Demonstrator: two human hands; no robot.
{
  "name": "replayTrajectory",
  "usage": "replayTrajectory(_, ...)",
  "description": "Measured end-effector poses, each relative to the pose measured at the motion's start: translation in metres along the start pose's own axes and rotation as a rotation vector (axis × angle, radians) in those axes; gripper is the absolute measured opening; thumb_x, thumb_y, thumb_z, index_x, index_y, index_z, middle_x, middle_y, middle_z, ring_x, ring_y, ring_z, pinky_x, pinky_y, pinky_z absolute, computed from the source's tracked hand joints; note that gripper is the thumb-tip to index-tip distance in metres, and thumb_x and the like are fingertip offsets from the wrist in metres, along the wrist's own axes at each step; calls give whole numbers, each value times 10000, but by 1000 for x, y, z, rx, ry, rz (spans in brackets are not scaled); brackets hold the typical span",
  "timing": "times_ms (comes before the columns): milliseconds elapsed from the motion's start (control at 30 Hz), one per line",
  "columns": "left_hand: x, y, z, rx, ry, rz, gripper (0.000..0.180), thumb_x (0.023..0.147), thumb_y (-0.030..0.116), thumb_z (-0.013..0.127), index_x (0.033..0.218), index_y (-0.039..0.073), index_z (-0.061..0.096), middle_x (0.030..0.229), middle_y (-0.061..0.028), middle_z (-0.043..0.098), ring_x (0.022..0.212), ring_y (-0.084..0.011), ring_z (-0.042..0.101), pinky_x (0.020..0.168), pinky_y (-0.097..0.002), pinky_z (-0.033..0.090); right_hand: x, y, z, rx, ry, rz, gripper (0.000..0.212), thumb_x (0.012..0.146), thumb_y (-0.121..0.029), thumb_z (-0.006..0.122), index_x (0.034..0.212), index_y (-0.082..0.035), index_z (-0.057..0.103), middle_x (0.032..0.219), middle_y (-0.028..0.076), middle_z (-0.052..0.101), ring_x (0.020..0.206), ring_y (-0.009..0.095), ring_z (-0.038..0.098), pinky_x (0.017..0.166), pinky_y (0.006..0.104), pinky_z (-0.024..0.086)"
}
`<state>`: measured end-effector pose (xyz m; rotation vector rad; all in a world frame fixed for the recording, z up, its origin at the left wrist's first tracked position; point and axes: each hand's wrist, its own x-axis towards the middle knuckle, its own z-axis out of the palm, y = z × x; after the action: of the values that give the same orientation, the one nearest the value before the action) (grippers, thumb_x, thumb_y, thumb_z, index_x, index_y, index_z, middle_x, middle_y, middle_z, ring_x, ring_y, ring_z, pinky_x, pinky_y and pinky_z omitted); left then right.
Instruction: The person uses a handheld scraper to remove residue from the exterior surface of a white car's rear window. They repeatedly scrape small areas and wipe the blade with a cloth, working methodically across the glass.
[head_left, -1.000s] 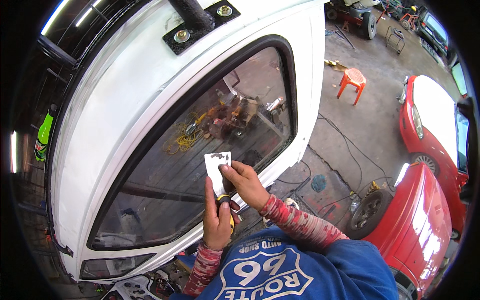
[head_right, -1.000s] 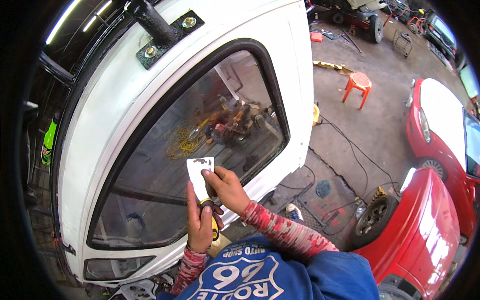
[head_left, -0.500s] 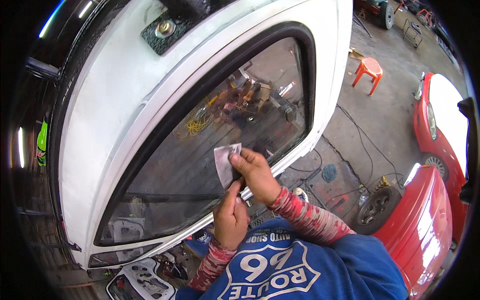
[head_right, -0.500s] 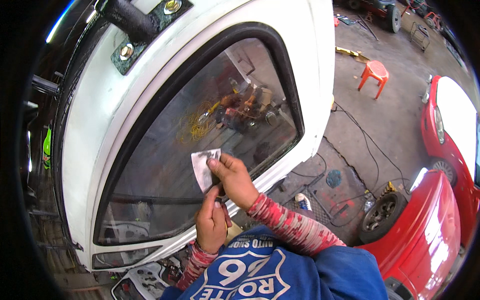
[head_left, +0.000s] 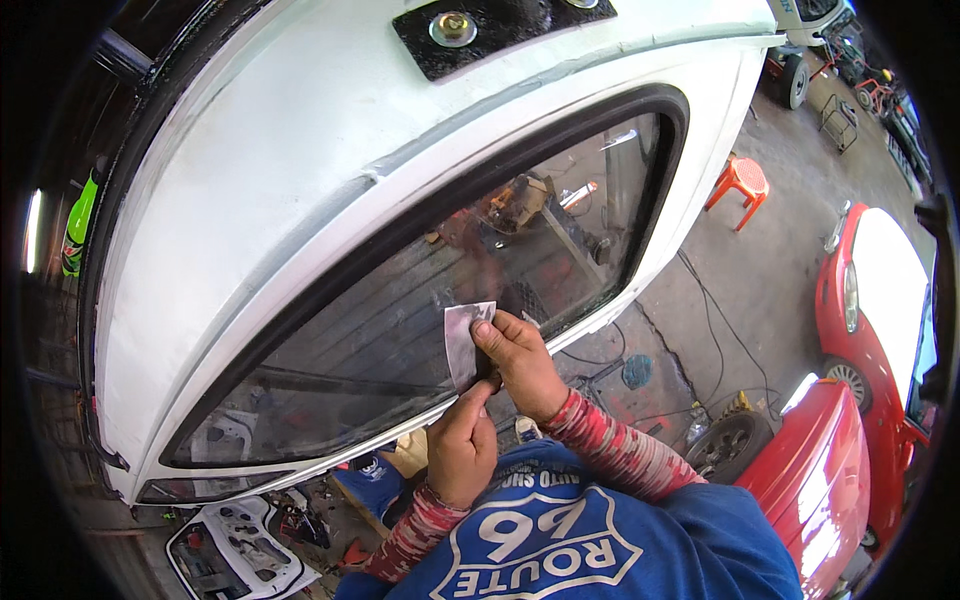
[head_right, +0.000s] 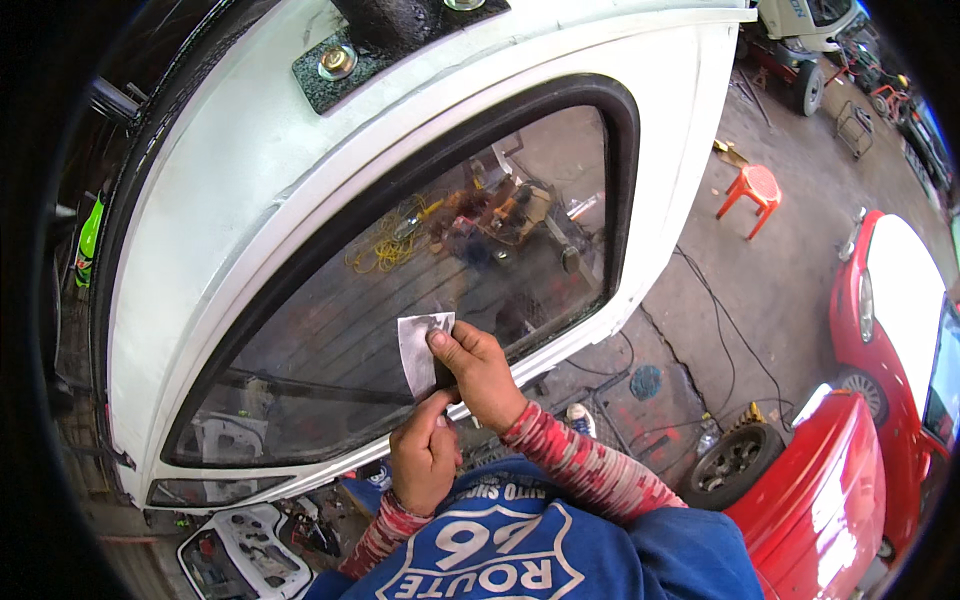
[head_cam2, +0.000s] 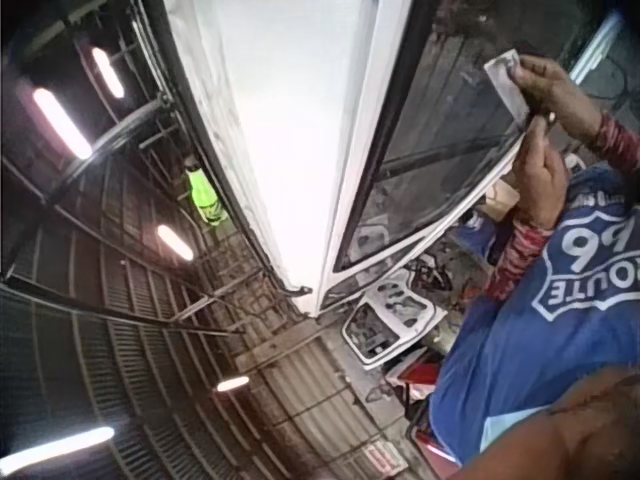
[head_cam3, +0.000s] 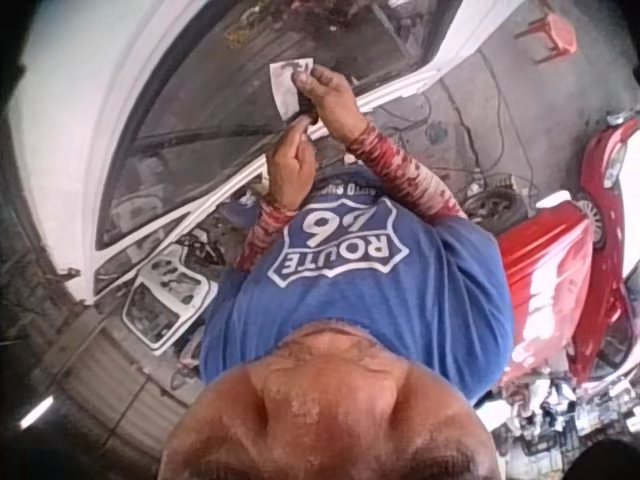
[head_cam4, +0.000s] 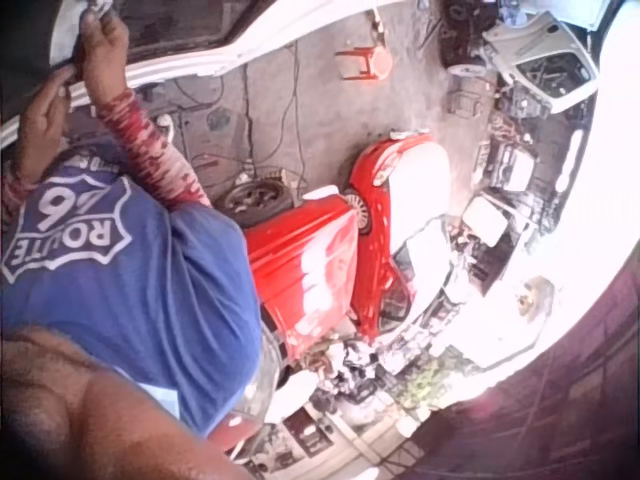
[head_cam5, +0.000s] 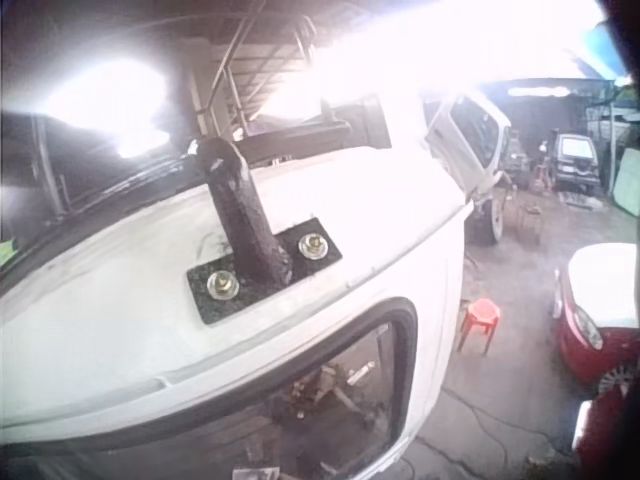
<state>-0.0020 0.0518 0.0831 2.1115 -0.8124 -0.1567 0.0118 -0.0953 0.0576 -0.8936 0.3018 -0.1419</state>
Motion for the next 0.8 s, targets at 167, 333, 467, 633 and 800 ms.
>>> replayTrajectory(167,1,6,-4,-68,15,-7,314,994,22,471,1257,7,644,742,-89,616,584,-157,605,558,-323,473,0,-2,-2,21,-37,-98,216,1057,-260,614,1035,-58,689,807,-95,574,684,17,481,595,208,386)
replayTrajectory(333,1,11,-8,-90,-37,-101,339,953,-7,520,1271,-13,639,1094,-214,707,986,-364,700,843,-411,552,-1,-5,-4,-26,-22,-105,226,1050,-284,623,970,-80,678,746,-99,532,639,16,435,561,216,342)
replayTrajectory(467,3,12,-10,-81,-80,-83,345,947,-17,528,1272,-13,643,1144,-229,719,1047,-391,715,881,-423,564,-1,-5,-5,-61,-21,-96,238,1054,-290,619,954,-83,683,754,-106,526,645,16,426,561,218,333)
replayTrajectory(633,2,12,-8,-59,-46,-60,324,950,-13,529,1254,-16,641,1153,-233,713,1053,-400,709,885,-426,565,-1,-8,-5,65,-31,-35,241,1036,-256,658,939,-39,700,798,-91,585,700,18,479,597,216,383)
replayTrajectory(800,3,7,-1,-120,-26,-72,310,952,-6,534,1243,-22,638,1116,-241,716,1017,-407,716,858,-427,569,-4,-12,-8,-87,16,-59,258,1045,-262,642,959,-28,711,768,-81,591,665,20,476,571,215,376)
